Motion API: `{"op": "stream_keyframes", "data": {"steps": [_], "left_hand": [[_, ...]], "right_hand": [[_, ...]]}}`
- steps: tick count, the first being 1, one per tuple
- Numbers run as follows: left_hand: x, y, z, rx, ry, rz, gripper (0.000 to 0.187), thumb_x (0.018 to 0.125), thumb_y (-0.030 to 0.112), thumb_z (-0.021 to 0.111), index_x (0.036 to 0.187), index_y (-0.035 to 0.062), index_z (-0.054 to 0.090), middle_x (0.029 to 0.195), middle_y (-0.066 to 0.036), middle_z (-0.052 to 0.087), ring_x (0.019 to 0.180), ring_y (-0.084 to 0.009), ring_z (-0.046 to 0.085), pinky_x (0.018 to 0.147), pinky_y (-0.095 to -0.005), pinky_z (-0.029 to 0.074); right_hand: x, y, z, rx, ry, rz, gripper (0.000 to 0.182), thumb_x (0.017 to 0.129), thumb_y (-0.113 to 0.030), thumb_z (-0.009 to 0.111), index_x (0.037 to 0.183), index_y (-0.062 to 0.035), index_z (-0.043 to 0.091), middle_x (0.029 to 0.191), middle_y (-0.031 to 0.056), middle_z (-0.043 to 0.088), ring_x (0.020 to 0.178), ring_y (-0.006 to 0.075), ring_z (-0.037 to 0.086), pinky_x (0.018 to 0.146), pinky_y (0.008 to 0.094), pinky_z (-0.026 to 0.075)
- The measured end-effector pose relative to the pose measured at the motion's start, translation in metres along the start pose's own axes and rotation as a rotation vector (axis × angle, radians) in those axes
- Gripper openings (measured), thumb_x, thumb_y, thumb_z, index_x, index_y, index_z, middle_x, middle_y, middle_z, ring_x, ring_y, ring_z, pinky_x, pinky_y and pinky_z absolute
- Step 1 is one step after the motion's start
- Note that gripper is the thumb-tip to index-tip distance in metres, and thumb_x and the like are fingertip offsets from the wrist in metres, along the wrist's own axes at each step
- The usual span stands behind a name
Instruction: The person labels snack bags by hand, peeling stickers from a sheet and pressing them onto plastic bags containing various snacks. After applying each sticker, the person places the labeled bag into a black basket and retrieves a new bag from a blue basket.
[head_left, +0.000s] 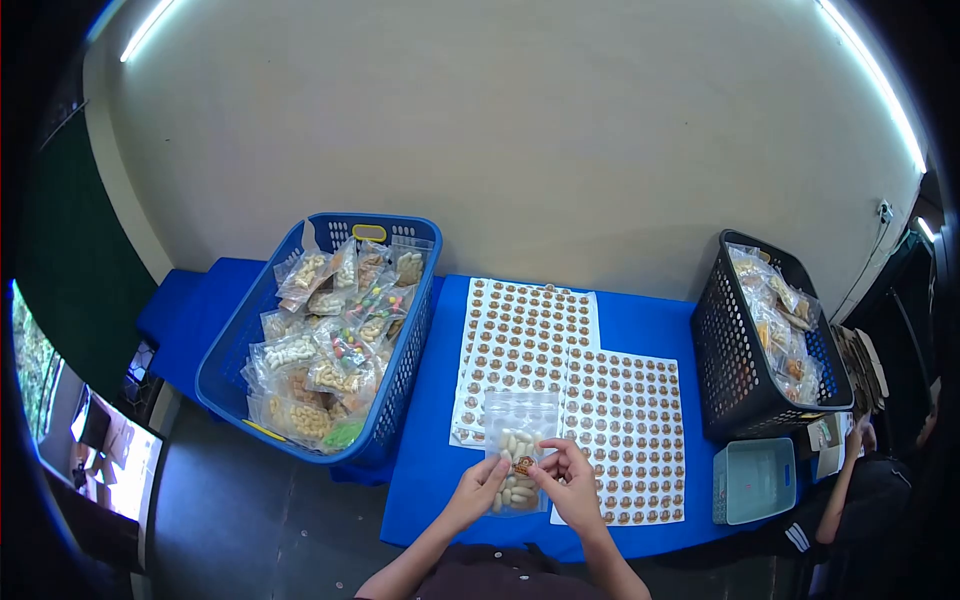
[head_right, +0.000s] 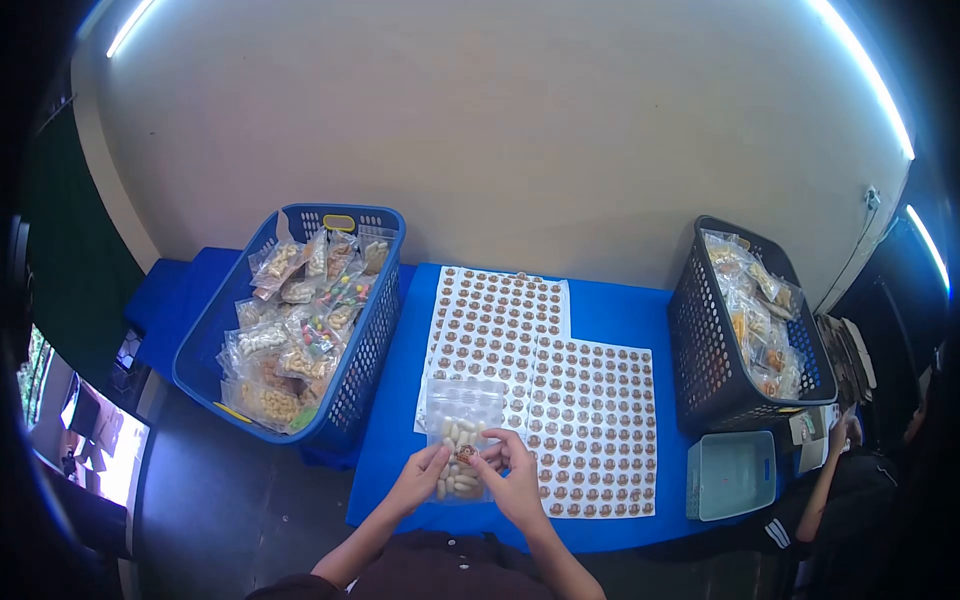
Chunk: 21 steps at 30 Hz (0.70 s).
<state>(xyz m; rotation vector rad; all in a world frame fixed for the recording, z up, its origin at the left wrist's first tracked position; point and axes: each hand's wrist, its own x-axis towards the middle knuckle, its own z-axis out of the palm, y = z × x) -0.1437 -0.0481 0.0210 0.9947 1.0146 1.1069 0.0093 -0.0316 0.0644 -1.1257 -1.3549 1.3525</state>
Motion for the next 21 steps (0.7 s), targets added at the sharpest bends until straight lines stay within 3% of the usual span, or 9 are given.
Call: {"op": "stream_keyframes", "data": {"steps": [6,12,15,18,21], "left_hand": [[0.001,-0.003,0.001,-0.046,-0.065,-0.028,0.032,0.09,0.028,0.043,0.103,0.0001,0.053,0.087,-0.002,0.057,0.078,-0.0048,0.051,0.067,-0.02,0.043],[0.002,-0.012,0.003,0.005,-0.059,0.006,0.03,0.085,0.025,0.054,0.103,0.0018,0.054,0.074,0.0,0.057,0.053,-0.0014,0.046,0.043,-0.0171,0.034],[0.002,-0.009,0.014,-0.095,0.01,0.105,0.03,0.083,0.024,0.057,0.104,0.0023,0.055,0.073,0.001,0.058,0.049,0.0001,0.042,0.038,-0.0163,0.028],[0.0,-0.01,0.006,-0.064,-0.039,-0.03,0.028,0.084,0.022,0.055,0.105,0.002,0.055,0.078,0.001,0.059,0.056,0.0003,0.046,0.041,-0.0156,0.031],[0.0,-0.008,0.008,-0.056,-0.027,0.002,0.028,0.084,0.021,0.055,0.105,0.0021,0.055,0.078,0.001,0.059,0.055,0.0004,0.046,0.041,-0.0157,0.031]], "right_hand": [[0.0,-0.003,-0.008,-0.068,-0.036,0.023,0.033,0.072,-0.001,0.064,0.101,-0.0016,0.047,0.069,0.0015,0.056,0.057,0.0022,0.047,0.051,0.0157,0.036],[-0.004,-0.002,-0.007,-0.084,0.017,0.016,0.032,0.071,-0.001,0.065,0.097,-0.0017,0.047,0.067,0.001,0.056,0.054,0.0012,0.045,0.049,0.0153,0.035],[-0.005,-0.001,-0.006,-0.096,0.036,0.022,0.031,0.071,-0.002,0.065,0.097,-0.0018,0.047,0.067,0.0014,0.056,0.054,0.0012,0.044,0.049,0.0155,0.035],[-0.006,-0.003,-0.004,-0.129,0.063,0.019,0.031,0.07,-0.002,0.065,0.095,-0.002,0.047,0.067,0.0016,0.057,0.052,0.0009,0.043,0.047,0.0155,0.034],[-0.006,-0.007,0.0,-0.204,0.117,-0.002,0.029,0.069,-0.001,0.065,0.092,-0.0023,0.048,0.065,0.0014,0.057,0.05,0.0005,0.041,0.045,0.0158,0.031]]}}
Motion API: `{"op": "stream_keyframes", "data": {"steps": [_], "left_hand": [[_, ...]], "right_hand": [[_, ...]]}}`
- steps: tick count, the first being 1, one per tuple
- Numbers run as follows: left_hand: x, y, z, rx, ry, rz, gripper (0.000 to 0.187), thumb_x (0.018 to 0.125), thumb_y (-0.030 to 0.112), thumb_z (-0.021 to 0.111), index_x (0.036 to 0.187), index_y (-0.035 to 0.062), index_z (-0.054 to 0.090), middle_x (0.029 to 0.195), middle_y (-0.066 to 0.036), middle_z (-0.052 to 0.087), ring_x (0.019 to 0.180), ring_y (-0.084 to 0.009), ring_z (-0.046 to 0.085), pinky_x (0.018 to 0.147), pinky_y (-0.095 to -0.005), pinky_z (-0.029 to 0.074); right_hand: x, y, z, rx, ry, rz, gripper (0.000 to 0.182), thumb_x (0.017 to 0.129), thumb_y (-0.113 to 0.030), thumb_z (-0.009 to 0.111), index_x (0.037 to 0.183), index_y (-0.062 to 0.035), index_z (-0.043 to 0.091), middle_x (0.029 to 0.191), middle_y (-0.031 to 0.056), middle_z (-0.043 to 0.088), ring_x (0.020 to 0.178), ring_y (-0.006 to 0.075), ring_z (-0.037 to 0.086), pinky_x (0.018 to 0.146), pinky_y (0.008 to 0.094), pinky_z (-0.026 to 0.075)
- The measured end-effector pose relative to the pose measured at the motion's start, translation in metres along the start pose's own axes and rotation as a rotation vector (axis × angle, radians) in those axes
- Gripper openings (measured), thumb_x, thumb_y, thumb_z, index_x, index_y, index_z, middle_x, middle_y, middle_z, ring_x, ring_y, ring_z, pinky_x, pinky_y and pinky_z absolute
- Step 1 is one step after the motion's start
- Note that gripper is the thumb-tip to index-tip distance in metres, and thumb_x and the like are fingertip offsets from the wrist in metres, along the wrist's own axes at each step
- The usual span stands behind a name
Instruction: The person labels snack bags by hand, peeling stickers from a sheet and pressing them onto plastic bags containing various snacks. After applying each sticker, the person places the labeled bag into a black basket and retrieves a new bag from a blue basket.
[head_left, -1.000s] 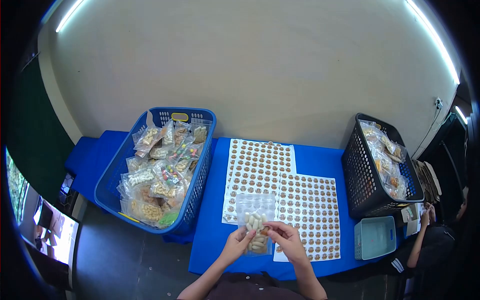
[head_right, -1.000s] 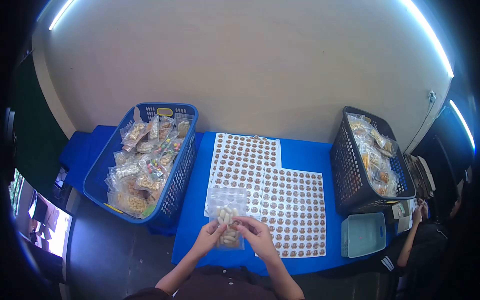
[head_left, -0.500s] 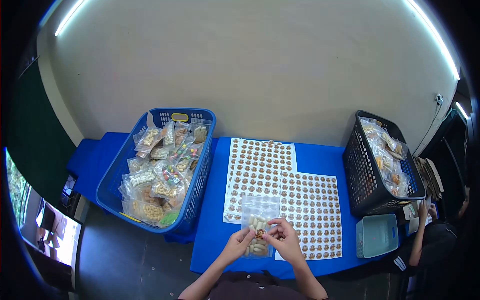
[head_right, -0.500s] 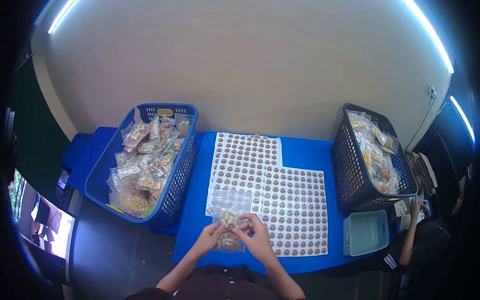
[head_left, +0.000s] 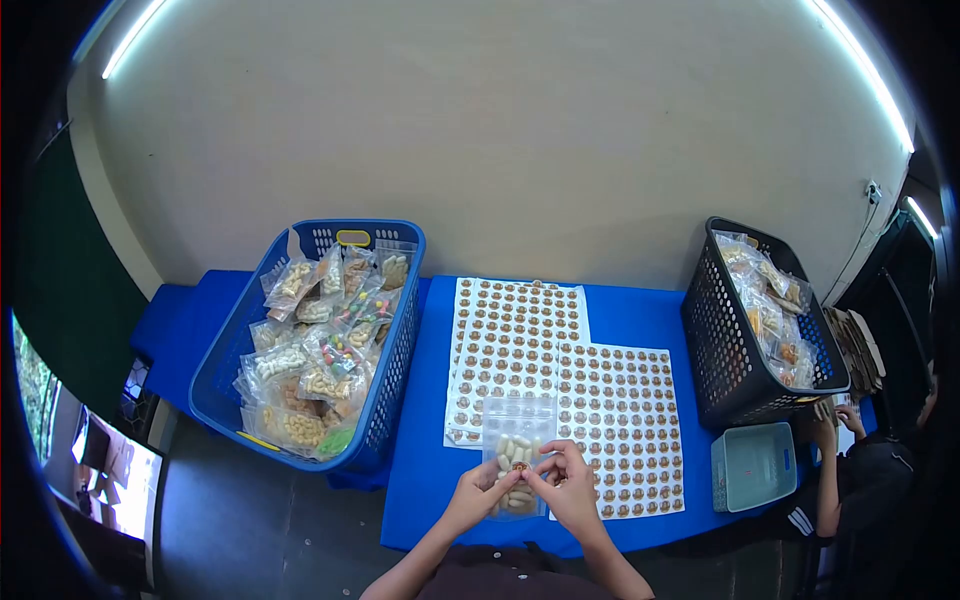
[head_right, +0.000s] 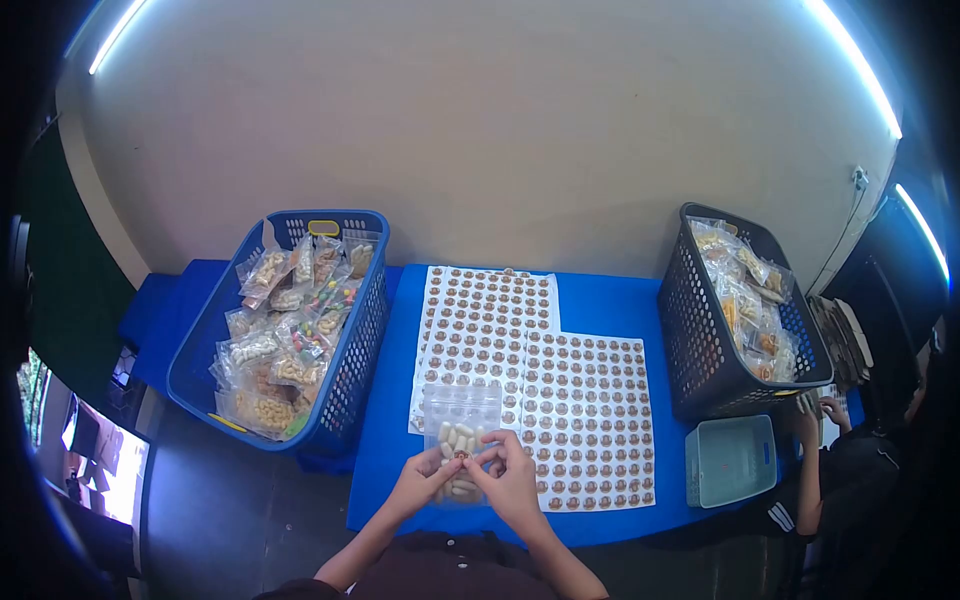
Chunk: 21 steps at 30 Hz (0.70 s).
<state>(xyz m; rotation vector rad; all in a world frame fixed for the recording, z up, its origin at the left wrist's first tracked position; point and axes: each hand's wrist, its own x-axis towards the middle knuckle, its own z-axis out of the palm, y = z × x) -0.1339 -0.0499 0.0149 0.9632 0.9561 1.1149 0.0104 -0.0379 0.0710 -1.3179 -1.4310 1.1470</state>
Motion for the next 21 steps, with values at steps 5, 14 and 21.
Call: {"op": "stream_keyframes", "data": {"steps": [5,14,21], "left_hand": [[0.002,-0.005,-0.003,0.041,-0.004,-0.006,0.028,0.084,0.021,0.055,0.104,0.0023,0.055,0.077,0.001,0.059,0.053,0.0006,0.044,0.04,-0.0158,0.029],[-0.003,0.015,0.004,-0.099,-0.036,-0.079,0.029,0.086,0.017,0.052,0.108,-0.0024,0.052,0.096,-0.007,0.059,0.082,-0.0088,0.056,0.07,-0.022,0.045],[-0.006,0.02,0.011,-0.117,-0.099,-0.084,0.032,0.083,0.013,0.056,0.11,-0.0022,0.05,0.098,-0.006,0.058,0.086,-0.0101,0.055,0.073,-0.0234,0.046]], "right_hand": [[-0.005,0.003,0.009,-0.084,0.128,-0.066,0.025,0.068,-0.001,0.065,0.087,-0.003,0.049,0.063,-0.0001,0.055,0.047,0.0005,0.036,0.043,0.0166,0.027],[-0.003,0.015,0.007,0.182,0.283,-0.125,0.031,0.067,-0.008,0.071,0.089,-0.0019,0.051,0.07,-0.0013,0.044,0.06,0.0045,0.044,0.053,0.0188,0.037],[0.001,0.025,0.006,0.389,0.066,0.076,0.016,0.076,-0.008,0.064,0.087,0.0012,0.058,0.082,0.0053,0.061,0.071,0.0071,0.056,0.064,0.021,0.045]]}}
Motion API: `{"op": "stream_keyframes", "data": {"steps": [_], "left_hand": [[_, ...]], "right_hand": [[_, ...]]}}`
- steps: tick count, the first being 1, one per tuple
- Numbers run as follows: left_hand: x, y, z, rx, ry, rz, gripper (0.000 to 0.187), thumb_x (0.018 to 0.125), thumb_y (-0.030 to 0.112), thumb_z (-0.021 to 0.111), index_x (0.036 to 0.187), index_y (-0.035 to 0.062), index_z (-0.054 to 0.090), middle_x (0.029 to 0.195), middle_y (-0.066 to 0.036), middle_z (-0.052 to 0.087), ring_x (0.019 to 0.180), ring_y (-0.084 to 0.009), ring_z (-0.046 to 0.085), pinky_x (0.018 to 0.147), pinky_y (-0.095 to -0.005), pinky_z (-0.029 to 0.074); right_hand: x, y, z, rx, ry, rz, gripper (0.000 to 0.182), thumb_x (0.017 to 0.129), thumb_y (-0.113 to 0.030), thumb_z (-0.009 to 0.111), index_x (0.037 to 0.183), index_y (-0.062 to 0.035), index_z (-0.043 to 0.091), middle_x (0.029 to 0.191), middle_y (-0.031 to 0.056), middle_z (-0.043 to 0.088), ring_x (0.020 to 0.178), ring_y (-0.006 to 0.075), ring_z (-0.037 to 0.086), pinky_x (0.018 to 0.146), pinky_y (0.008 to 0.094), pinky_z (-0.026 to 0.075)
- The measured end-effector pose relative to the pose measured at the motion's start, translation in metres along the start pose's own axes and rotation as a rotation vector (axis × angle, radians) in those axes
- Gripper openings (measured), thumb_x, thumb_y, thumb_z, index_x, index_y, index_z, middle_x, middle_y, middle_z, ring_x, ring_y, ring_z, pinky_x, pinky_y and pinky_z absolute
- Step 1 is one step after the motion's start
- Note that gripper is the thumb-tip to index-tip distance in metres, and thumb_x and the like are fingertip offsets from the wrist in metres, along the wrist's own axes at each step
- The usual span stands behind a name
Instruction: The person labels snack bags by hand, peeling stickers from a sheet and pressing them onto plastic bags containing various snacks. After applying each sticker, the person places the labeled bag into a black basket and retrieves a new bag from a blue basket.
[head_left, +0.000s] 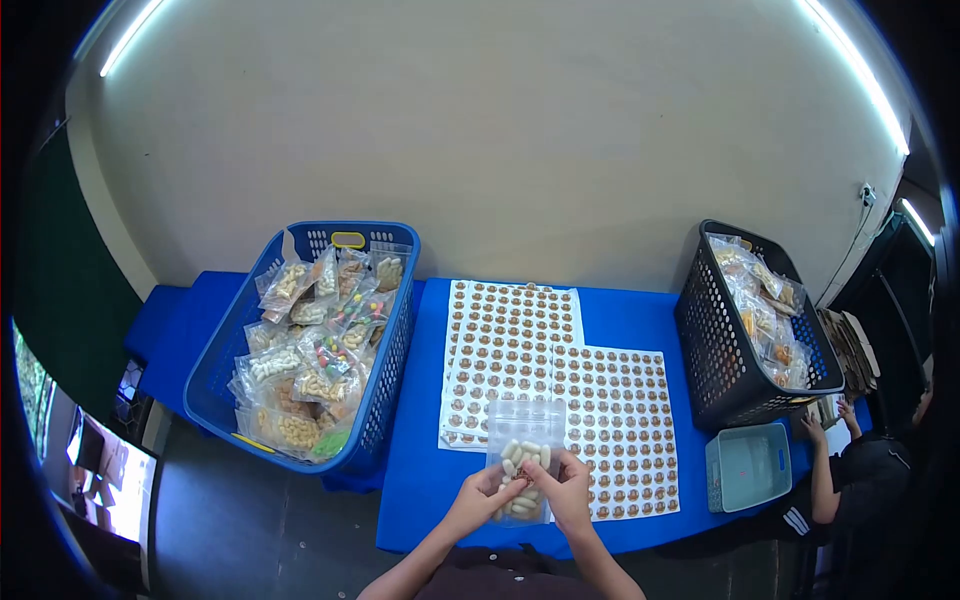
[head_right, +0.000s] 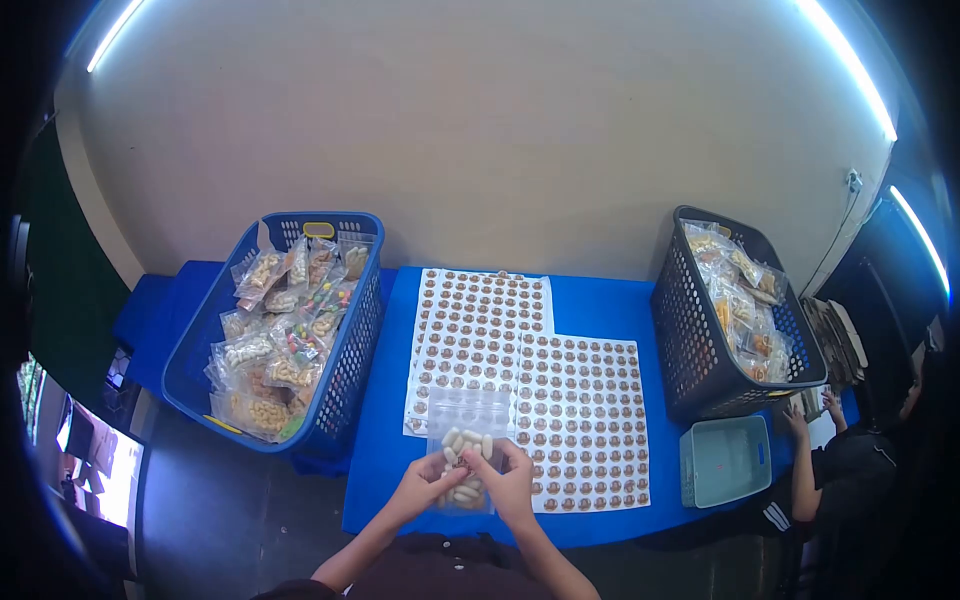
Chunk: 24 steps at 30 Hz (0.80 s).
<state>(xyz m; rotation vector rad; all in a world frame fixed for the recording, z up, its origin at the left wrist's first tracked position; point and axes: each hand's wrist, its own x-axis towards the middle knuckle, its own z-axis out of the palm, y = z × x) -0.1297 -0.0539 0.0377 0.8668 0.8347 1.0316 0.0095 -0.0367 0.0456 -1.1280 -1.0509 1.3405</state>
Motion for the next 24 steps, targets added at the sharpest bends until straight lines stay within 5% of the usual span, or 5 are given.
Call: {"op": "stream_keyframes", "data": {"steps": [15,24], "left_hand": [[0.002,-0.003,-0.018,0.241,0.104,-0.044,0.029,0.083,0.018,0.057,0.104,-0.0006,0.055,0.092,-0.004,0.06,0.08,-0.0068,0.055,0.069,-0.0209,0.045],[0.002,-0.004,-0.01,0.053,0.143,0.065,0.025,0.085,0.018,0.054,0.1,-0.0014,0.057,0.088,-0.003,0.061,0.074,-0.0048,0.053,0.063,-0.0192,0.044]], "right_hand": [[0.009,-0.005,0.006,0.009,-0.149,0.01,0.017,0.076,-0.01,0.064,0.087,-0.0005,0.056,0.081,0.0032,0.059,0.072,0.0061,0.054,0.065,0.0204,0.044],[0.005,-0.004,0.013,0.066,-0.123,0.035,0.02,0.079,-0.011,0.061,0.093,0.0,0.054,0.089,0.0062,0.059,0.079,0.0079,0.055,0.069,0.0229,0.045]]}}
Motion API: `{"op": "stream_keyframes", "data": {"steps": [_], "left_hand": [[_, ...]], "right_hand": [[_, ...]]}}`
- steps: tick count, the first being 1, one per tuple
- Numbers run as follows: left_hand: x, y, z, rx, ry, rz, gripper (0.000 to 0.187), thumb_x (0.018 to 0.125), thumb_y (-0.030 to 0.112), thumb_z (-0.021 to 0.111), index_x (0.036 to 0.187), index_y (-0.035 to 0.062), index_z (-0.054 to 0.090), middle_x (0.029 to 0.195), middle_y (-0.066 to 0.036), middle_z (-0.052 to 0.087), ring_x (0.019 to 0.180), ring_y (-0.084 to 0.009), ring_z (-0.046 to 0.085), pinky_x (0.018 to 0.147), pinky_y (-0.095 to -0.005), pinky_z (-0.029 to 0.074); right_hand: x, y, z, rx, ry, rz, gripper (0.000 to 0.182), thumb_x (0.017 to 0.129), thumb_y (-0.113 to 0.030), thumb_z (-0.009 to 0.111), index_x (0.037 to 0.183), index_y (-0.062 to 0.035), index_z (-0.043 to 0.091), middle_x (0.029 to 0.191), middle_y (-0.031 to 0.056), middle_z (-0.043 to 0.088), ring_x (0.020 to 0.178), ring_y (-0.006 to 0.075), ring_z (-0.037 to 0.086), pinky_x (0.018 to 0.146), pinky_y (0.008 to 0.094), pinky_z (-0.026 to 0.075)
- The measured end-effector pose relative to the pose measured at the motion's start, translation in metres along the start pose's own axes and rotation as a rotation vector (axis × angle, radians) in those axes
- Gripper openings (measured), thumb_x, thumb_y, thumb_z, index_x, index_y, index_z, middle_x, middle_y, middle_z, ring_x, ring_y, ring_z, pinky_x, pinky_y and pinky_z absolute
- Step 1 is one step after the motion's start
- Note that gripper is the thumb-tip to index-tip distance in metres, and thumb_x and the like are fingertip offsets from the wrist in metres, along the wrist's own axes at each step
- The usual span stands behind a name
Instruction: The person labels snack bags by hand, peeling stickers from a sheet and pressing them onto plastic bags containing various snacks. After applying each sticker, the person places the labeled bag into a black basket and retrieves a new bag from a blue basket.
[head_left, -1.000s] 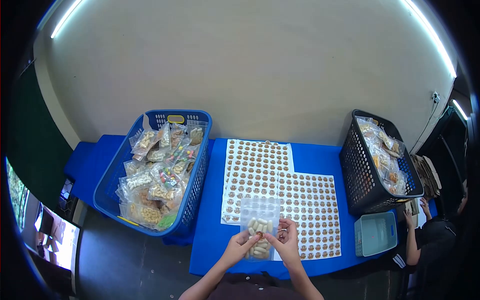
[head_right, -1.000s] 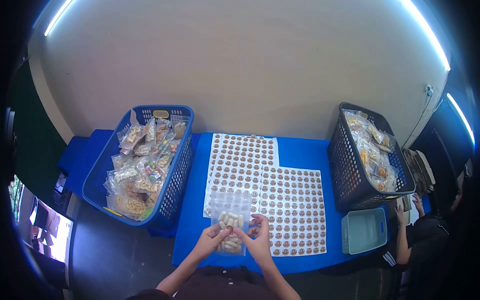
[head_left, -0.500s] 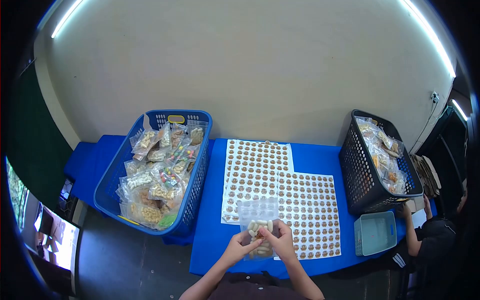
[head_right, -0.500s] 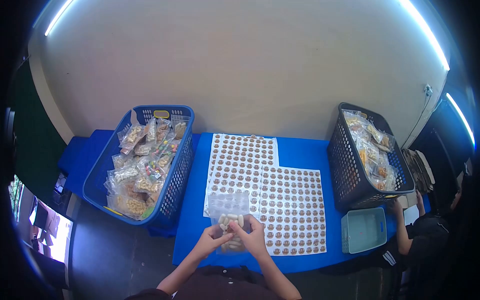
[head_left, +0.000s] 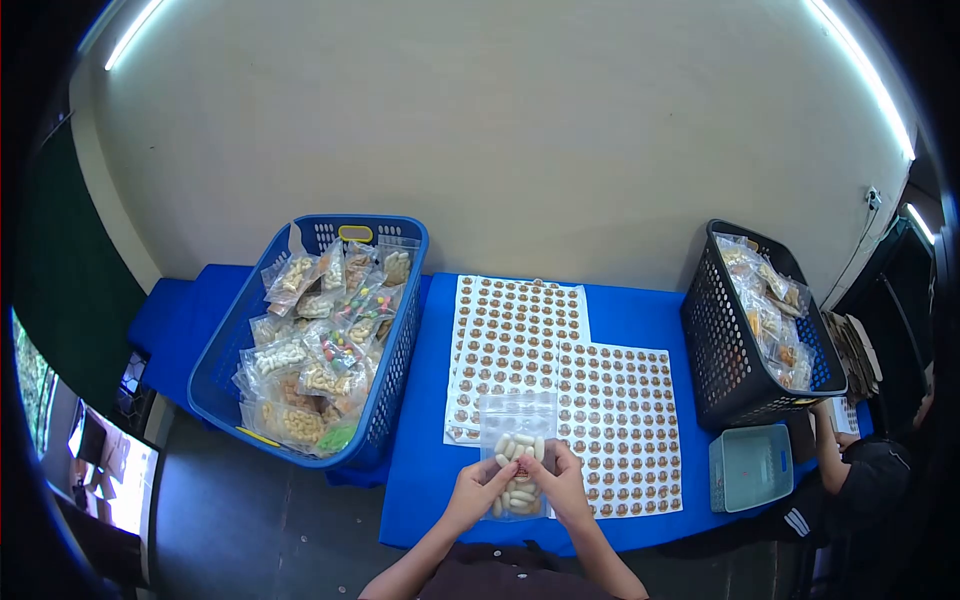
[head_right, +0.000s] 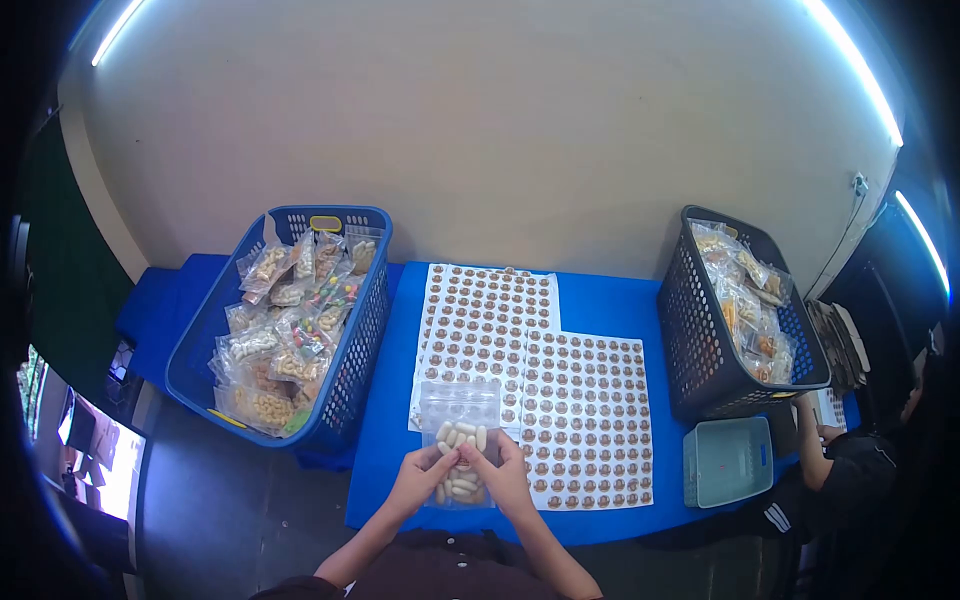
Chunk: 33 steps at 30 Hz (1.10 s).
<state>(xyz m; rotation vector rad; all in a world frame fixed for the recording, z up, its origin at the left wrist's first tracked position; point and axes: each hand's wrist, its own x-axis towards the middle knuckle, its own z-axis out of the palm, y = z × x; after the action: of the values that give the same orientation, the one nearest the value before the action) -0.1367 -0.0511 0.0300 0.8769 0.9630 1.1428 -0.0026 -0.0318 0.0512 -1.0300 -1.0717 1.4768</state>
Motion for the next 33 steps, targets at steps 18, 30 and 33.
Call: {"op": "stream_keyframes", "data": {"steps": [18,30,33], "left_hand": [[-0.002,0.004,-0.006,-0.047,0.002,-0.005,0.026,0.085,0.019,0.053,0.1,-0.0018,0.058,0.089,-0.003,0.061,0.078,-0.006,0.054,0.067,-0.0195,0.044],[0.0,0.0,-0.009,0.067,-0.022,0.032,0.026,0.085,0.019,0.054,0.1,-0.0019,0.057,0.092,-0.005,0.06,0.08,-0.0069,0.054,0.069,-0.0206,0.044],[-0.002,0.003,-0.007,0.045,-0.047,0.032,0.027,0.084,0.017,0.056,0.102,-0.0019,0.056,0.092,-0.004,0.06,0.08,-0.0068,0.054,0.069,-0.0209,0.044]], "right_hand": [[0.001,-0.002,-0.005,-0.08,-0.088,0.027,0.024,0.078,-0.009,0.061,0.098,-0.0003,0.053,0.092,0.0063,0.058,0.084,0.009,0.054,0.074,0.0236,0.043],[0.001,0.012,-0.011,-0.159,-0.127,-0.061,0.032,0.075,-0.002,0.061,0.104,0.0027,0.048,0.098,0.0081,0.055,0.091,0.0114,0.053,0.08,0.0263,0.042],[0.002,0.011,-0.013,-0.049,-0.15,0.01,0.03,0.077,-0.004,0.06,0.104,0.002,0.048,0.098,0.0078,0.056,0.091,0.0112,0.053,0.08,0.0257,0.042]]}}
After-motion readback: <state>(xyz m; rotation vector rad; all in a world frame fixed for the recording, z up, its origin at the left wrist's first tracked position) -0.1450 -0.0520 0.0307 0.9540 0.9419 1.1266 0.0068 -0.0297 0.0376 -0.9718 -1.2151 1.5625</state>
